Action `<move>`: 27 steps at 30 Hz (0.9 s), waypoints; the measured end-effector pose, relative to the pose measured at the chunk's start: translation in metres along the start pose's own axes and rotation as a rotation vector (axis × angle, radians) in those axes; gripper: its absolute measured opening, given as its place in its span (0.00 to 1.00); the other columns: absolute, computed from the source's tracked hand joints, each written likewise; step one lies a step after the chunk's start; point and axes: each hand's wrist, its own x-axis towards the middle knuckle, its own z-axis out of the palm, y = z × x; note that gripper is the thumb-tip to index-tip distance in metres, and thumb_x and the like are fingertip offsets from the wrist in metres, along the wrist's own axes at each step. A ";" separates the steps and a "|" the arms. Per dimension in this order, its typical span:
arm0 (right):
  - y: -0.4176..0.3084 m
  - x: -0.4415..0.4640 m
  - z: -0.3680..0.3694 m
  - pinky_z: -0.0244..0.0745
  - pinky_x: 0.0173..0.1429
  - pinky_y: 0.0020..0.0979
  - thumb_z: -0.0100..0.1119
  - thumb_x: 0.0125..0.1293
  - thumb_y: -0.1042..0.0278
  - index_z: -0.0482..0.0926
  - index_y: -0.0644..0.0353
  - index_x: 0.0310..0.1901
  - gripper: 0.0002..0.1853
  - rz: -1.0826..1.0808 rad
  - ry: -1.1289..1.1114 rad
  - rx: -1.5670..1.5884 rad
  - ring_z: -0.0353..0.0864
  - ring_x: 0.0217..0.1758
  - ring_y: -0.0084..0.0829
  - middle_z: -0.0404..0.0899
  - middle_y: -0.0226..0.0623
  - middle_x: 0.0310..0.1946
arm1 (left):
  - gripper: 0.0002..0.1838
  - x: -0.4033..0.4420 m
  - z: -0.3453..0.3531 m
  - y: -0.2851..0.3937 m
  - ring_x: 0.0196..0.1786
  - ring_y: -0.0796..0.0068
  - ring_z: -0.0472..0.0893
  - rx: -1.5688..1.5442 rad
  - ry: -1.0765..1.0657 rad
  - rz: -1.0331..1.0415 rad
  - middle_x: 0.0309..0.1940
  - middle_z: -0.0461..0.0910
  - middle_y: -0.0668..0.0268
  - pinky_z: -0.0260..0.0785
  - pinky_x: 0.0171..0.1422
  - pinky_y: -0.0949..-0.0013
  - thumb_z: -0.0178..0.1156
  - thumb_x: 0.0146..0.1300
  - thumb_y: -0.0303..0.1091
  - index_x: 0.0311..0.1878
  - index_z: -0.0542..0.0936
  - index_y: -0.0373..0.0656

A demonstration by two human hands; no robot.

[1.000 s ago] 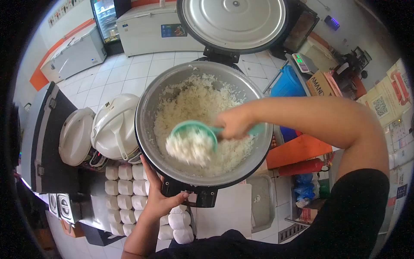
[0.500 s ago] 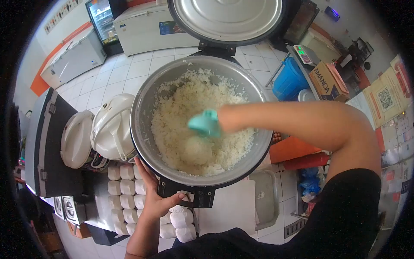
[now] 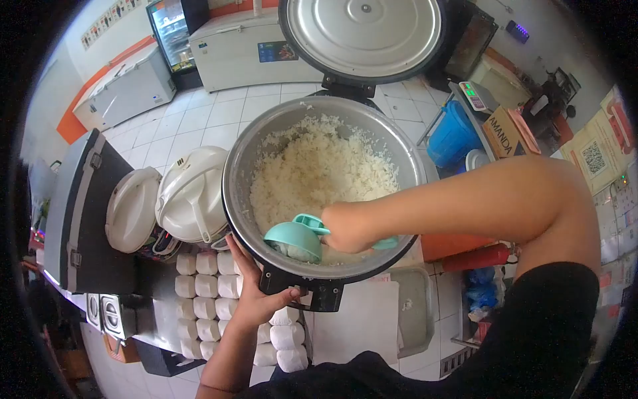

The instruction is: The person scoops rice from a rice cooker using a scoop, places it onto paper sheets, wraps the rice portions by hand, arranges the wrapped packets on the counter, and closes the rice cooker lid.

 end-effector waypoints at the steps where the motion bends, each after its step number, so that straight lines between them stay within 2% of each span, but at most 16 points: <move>1: -0.004 -0.011 -0.005 0.74 0.25 0.40 0.50 0.66 0.60 0.76 0.69 0.30 0.17 0.004 -0.008 0.057 0.79 0.18 0.42 0.77 0.49 0.17 | 0.75 0.000 0.000 0.001 0.77 0.60 0.39 0.025 -0.005 0.013 0.74 0.18 0.56 0.42 0.76 0.57 0.73 0.43 0.28 0.65 0.10 0.47; 5: 0.011 -0.020 -0.002 0.74 0.25 0.38 0.51 0.67 0.57 0.75 0.69 0.34 0.18 -0.042 0.004 0.025 0.80 0.20 0.39 0.77 0.49 0.19 | 0.76 -0.001 0.001 -0.003 0.76 0.60 0.39 -0.022 0.019 -0.021 0.74 0.17 0.56 0.42 0.76 0.56 0.74 0.43 0.29 0.65 0.09 0.47; 7: 0.005 -0.032 -0.012 0.73 0.24 0.35 0.51 0.67 0.58 0.74 0.67 0.36 0.16 0.027 -0.067 0.076 0.79 0.21 0.33 0.75 0.41 0.17 | 0.76 0.001 0.001 -0.006 0.76 0.60 0.39 -0.039 0.015 0.046 0.73 0.16 0.56 0.41 0.76 0.55 0.75 0.43 0.31 0.65 0.09 0.46; 8: 0.005 -0.036 -0.017 0.73 0.24 0.35 0.51 0.67 0.58 0.74 0.67 0.36 0.16 0.020 -0.065 0.067 0.79 0.21 0.33 0.75 0.41 0.17 | 0.76 0.001 0.001 -0.008 0.76 0.60 0.39 -0.034 0.024 0.052 0.73 0.16 0.56 0.41 0.76 0.55 0.75 0.43 0.31 0.65 0.09 0.46; 10: 0.010 -0.045 -0.021 0.71 0.22 0.30 0.51 0.68 0.58 0.73 0.65 0.37 0.15 0.031 -0.090 0.241 0.73 0.18 0.26 0.69 0.32 0.14 | 0.77 0.000 0.001 -0.010 0.77 0.60 0.37 -0.048 0.026 0.061 0.73 0.14 0.56 0.42 0.76 0.54 0.76 0.43 0.33 0.64 0.09 0.46; 11: 0.017 -0.047 -0.021 0.71 0.22 0.30 0.51 0.68 0.58 0.73 0.65 0.37 0.15 0.025 -0.095 0.239 0.73 0.18 0.26 0.69 0.32 0.14 | 0.77 -0.001 0.000 -0.011 0.77 0.60 0.37 -0.045 0.032 0.059 0.73 0.14 0.56 0.42 0.76 0.54 0.76 0.43 0.33 0.64 0.09 0.46; 14: 0.029 -0.062 -0.025 0.63 0.17 0.26 0.51 0.68 0.62 0.72 0.63 0.34 0.11 0.014 -0.221 0.524 0.61 0.13 0.19 0.62 0.26 0.14 | 0.79 -0.001 -0.001 -0.017 0.77 0.62 0.35 -0.011 0.045 0.072 0.73 0.15 0.55 0.41 0.76 0.53 0.78 0.41 0.35 0.64 0.10 0.45; 15: 0.033 -0.067 -0.024 0.63 0.17 0.26 0.51 0.68 0.62 0.72 0.63 0.34 0.11 0.015 -0.221 0.519 0.61 0.13 0.19 0.62 0.26 0.14 | 0.79 0.001 -0.001 -0.017 0.77 0.62 0.35 -0.013 0.049 0.075 0.73 0.15 0.55 0.41 0.76 0.53 0.78 0.41 0.35 0.64 0.10 0.45; 17: 0.049 -0.077 -0.013 0.61 0.16 0.24 0.52 0.67 0.65 0.74 0.65 0.42 0.11 0.086 -0.294 0.715 0.61 0.13 0.17 0.59 0.23 0.15 | 0.80 -0.002 -0.002 -0.017 0.77 0.62 0.34 0.037 0.068 0.069 0.74 0.17 0.52 0.39 0.76 0.54 0.79 0.39 0.37 0.66 0.11 0.45; 19: 0.060 -0.095 0.005 0.60 0.14 0.24 0.52 0.67 0.65 0.74 0.63 0.42 0.10 0.060 -0.319 0.814 0.61 0.13 0.17 0.58 0.22 0.16 | 0.76 -0.009 -0.002 -0.019 0.77 0.58 0.35 0.120 0.153 0.082 0.74 0.24 0.45 0.33 0.77 0.58 0.78 0.40 0.39 0.70 0.18 0.45; 21: 0.055 -0.122 0.034 0.59 0.14 0.24 0.53 0.67 0.66 0.74 0.62 0.38 0.07 0.076 -0.223 0.952 0.61 0.12 0.17 0.58 0.23 0.16 | 0.72 -0.029 0.004 -0.026 0.77 0.55 0.36 0.154 0.307 0.038 0.74 0.27 0.43 0.34 0.76 0.54 0.76 0.44 0.45 0.72 0.22 0.45; 22: 0.064 -0.127 0.060 0.60 0.14 0.25 0.47 0.70 0.61 0.72 0.59 0.34 0.12 0.018 -0.233 0.995 0.60 0.12 0.18 0.58 0.24 0.16 | 0.68 -0.048 0.014 -0.025 0.77 0.54 0.36 0.280 0.356 0.060 0.74 0.31 0.44 0.34 0.75 0.49 0.70 0.48 0.56 0.73 0.25 0.45; 23: 0.071 -0.129 0.092 0.60 0.14 0.25 0.47 0.70 0.61 0.72 0.59 0.34 0.12 0.036 -0.271 1.005 0.60 0.12 0.18 0.58 0.24 0.16 | 0.67 -0.071 0.025 -0.033 0.77 0.53 0.37 0.310 0.380 0.106 0.75 0.32 0.46 0.34 0.75 0.45 0.65 0.50 0.63 0.73 0.26 0.43; 25: 0.086 -0.125 0.164 0.62 0.16 0.26 0.38 0.72 0.56 0.71 0.58 0.31 0.17 0.091 -0.285 1.358 0.60 0.13 0.19 0.59 0.25 0.17 | 0.66 -0.124 0.054 -0.053 0.77 0.52 0.38 0.237 0.372 0.072 0.75 0.32 0.49 0.35 0.75 0.45 0.61 0.50 0.68 0.72 0.27 0.41; 26: 0.102 -0.113 0.208 0.64 0.18 0.27 0.30 0.72 0.55 0.69 0.56 0.33 0.19 0.070 -0.373 1.435 0.61 0.14 0.19 0.61 0.26 0.18 | 0.65 -0.156 0.071 -0.069 0.77 0.51 0.38 0.211 0.329 0.021 0.75 0.32 0.48 0.36 0.74 0.44 0.65 0.52 0.61 0.72 0.28 0.38; 27: 0.110 -0.098 0.253 0.64 0.19 0.28 0.30 0.72 0.58 0.68 0.57 0.36 0.16 0.147 -0.324 1.479 0.60 0.14 0.20 0.61 0.27 0.18 | 0.56 -0.186 0.085 -0.081 0.77 0.53 0.37 0.288 0.195 -0.033 0.75 0.33 0.50 0.36 0.74 0.43 0.60 0.59 0.52 0.74 0.29 0.46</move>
